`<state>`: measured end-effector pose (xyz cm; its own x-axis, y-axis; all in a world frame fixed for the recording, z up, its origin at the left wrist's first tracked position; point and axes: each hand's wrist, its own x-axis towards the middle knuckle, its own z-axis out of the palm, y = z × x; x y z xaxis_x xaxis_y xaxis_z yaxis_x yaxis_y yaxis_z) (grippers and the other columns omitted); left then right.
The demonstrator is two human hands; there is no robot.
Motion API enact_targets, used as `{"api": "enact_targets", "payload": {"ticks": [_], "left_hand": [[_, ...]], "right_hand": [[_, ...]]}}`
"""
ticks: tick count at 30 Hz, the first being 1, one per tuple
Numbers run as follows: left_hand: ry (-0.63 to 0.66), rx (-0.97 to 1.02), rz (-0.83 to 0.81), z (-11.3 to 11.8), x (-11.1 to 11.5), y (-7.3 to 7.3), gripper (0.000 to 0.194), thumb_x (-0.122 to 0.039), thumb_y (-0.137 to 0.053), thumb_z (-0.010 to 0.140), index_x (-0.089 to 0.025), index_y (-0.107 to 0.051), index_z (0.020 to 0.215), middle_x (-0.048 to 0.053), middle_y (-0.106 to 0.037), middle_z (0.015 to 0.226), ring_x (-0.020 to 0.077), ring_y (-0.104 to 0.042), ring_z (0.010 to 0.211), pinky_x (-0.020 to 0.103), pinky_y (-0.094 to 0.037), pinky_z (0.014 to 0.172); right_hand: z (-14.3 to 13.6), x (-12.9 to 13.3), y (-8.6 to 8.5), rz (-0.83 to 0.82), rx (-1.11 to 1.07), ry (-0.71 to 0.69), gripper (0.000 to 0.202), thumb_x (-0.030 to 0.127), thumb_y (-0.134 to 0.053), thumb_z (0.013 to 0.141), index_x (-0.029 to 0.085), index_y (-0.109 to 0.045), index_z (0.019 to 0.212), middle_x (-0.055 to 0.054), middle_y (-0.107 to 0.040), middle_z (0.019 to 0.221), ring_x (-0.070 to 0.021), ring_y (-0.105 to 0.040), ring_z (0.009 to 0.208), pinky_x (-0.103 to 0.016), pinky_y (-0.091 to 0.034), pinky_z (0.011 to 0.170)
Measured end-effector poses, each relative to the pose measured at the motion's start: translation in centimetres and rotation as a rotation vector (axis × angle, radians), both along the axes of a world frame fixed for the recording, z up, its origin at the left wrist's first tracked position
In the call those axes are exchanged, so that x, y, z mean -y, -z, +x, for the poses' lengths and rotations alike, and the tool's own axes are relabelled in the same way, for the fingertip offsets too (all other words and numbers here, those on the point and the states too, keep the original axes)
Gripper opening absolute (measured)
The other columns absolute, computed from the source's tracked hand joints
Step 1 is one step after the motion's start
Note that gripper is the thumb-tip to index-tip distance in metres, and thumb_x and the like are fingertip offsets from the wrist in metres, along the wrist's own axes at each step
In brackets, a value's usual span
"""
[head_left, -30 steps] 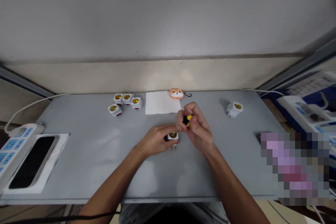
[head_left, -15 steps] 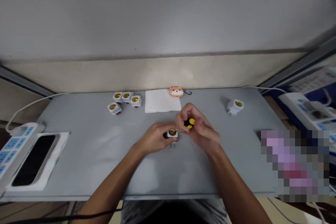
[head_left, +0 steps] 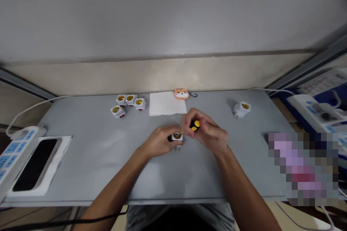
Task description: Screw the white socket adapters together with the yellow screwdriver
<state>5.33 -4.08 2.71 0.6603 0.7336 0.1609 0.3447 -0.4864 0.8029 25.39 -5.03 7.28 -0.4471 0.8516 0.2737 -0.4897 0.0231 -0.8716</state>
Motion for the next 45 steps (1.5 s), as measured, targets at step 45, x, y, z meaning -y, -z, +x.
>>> {"api": "enact_targets", "payload": {"ticks": [45], "left_hand": [[-0.041,0.034,-0.048,0.0,0.1,0.2,0.014,-0.018,-0.078,0.089,-0.022,-0.080,0.102,-0.001,-0.077,0.091,0.0142,-0.069,0.079,0.023,-0.055,0.080]], "right_hand": [[0.8,-0.1,0.2,0.060,0.047,-0.146,0.036,0.043,-0.051,0.106,0.017,-0.065,0.086,-0.005,-0.057,0.082,-0.0192,-0.052,0.076,-0.034,-0.039,0.072]]}}
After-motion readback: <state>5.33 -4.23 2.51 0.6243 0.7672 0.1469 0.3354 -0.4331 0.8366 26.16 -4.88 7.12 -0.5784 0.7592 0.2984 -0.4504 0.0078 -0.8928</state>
